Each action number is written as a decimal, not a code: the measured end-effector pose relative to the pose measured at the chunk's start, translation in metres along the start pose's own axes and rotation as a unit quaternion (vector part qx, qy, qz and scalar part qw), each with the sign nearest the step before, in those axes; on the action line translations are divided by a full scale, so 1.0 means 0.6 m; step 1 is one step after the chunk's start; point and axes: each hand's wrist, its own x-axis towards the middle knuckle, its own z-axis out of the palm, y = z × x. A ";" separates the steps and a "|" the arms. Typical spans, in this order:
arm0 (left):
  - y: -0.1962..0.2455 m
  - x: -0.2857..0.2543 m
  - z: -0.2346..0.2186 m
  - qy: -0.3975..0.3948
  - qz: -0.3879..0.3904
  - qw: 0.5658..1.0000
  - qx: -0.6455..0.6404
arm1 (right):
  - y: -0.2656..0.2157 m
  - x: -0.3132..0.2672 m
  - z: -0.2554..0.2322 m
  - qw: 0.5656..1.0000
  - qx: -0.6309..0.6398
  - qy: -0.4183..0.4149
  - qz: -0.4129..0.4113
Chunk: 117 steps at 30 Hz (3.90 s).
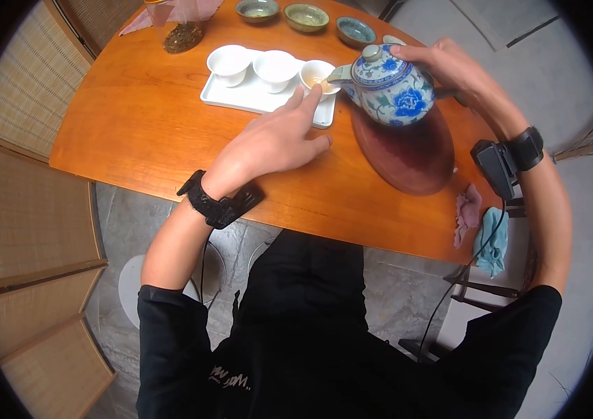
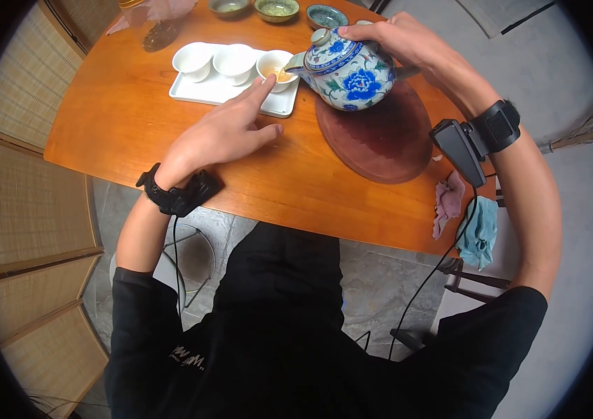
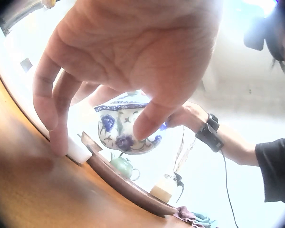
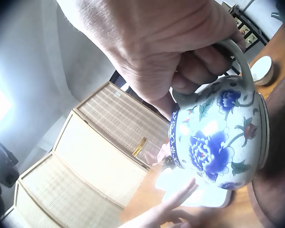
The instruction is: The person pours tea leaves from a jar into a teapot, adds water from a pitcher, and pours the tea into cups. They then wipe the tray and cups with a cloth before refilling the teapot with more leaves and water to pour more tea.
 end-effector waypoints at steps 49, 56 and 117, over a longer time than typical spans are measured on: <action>-0.093 -0.155 0.021 0.382 -0.144 0.898 -0.165 | 0.033 -0.011 0.031 0.943 0.333 0.022 0.019; -0.096 -0.158 0.020 0.386 -0.157 0.890 -0.185 | -0.033 0.000 0.027 0.971 0.235 0.034 0.016; -0.099 -0.159 0.022 0.398 -0.152 0.880 -0.212 | -0.140 0.041 0.014 0.996 -0.067 -0.009 -0.056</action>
